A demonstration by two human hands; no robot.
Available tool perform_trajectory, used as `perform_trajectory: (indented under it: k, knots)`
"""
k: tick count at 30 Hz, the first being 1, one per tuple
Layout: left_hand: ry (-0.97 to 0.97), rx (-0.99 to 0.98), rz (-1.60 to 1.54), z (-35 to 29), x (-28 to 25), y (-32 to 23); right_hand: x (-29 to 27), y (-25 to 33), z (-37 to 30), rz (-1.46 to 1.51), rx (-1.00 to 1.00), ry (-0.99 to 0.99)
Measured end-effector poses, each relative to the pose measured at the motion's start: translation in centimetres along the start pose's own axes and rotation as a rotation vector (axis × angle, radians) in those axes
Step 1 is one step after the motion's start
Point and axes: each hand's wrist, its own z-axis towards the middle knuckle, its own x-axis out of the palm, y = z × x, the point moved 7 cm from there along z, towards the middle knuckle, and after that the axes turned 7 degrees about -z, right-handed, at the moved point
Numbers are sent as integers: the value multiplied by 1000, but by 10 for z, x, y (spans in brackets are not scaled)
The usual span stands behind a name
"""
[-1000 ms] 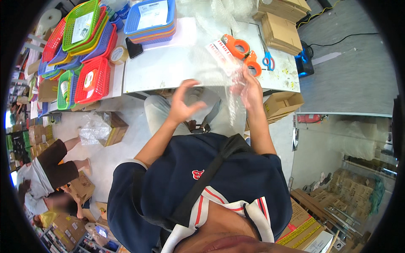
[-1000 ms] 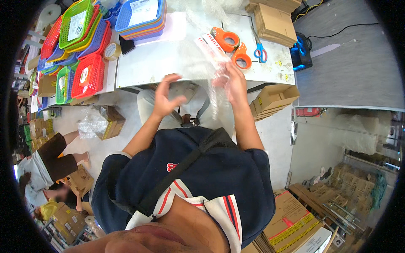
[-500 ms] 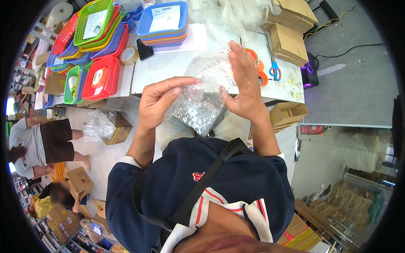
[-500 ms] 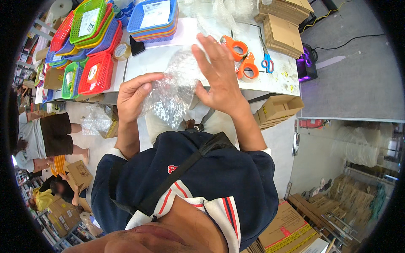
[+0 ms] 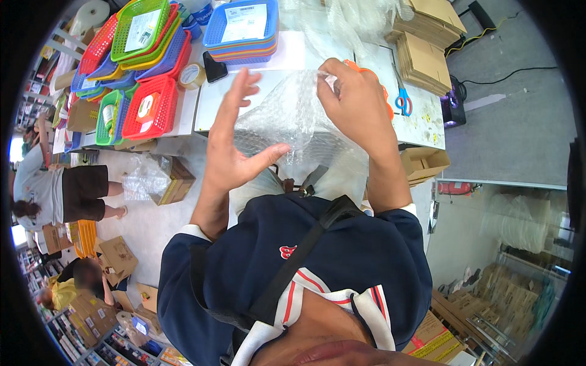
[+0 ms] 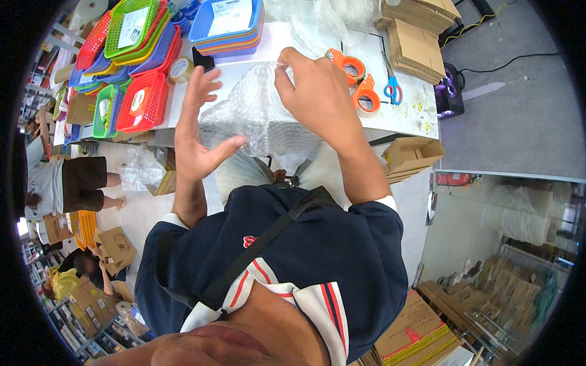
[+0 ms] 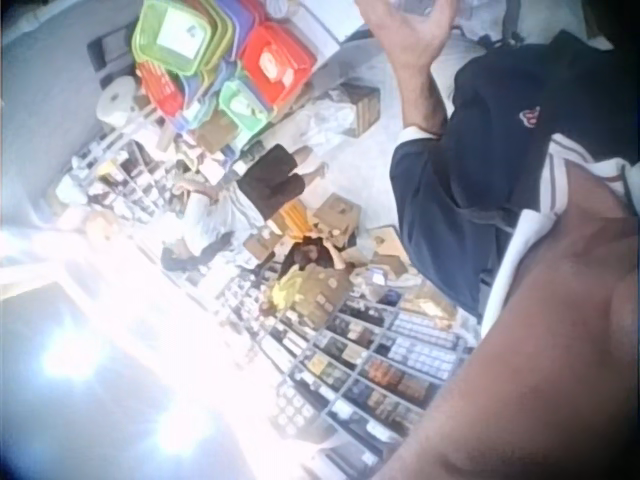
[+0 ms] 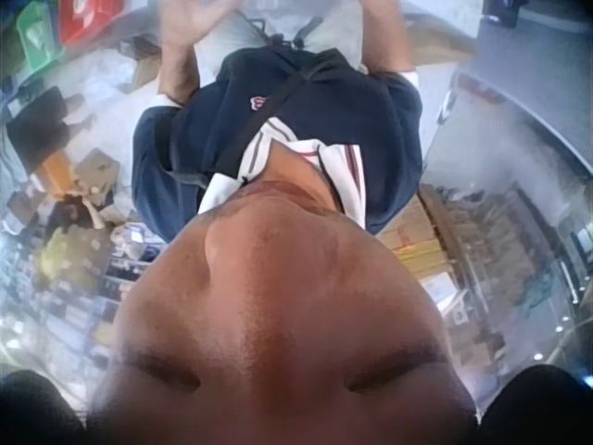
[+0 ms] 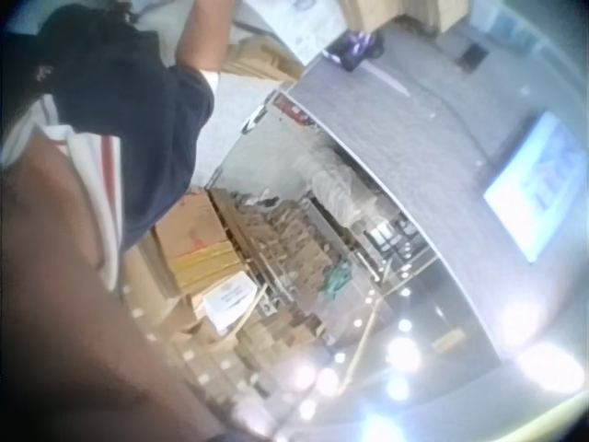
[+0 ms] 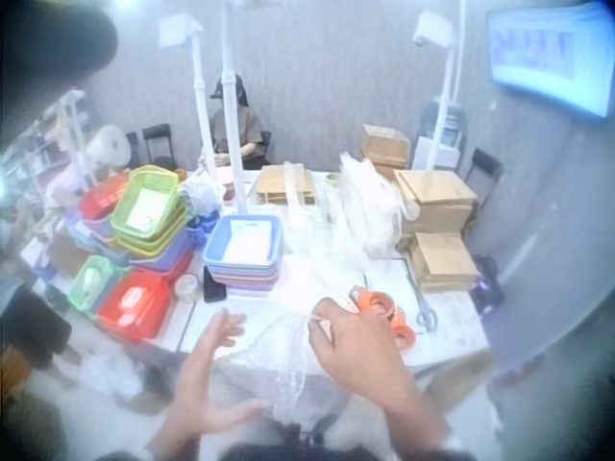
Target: The person wraps small items in bubble wrap, places them into cardboard boxes, seals the boxes with tape, and affixes shipping labels. The process is repeated for multiple items in a warehouse setting.
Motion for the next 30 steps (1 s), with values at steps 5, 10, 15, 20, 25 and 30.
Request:
perform_trajectory:
  k: [5,10,15,20,25,30]
  knots:
    - [73,185,326,2,31,4,24,-14,18,-55,-66,70]
    - [-60,48,216,1,43,81,84,-54,41,5,-142,213]
    - [-16,-190,-81,4,11,173,153,-92,63,79,-110,500]
    - [240,-408,-51,-17,12,227,242,-169,52,334,21,508]
    - [77,-388,62,-27,30,229,237,-143,41,215,230,544]
    - [-174,-288,378,-21,33,240,217,-116,41,121,70,401]
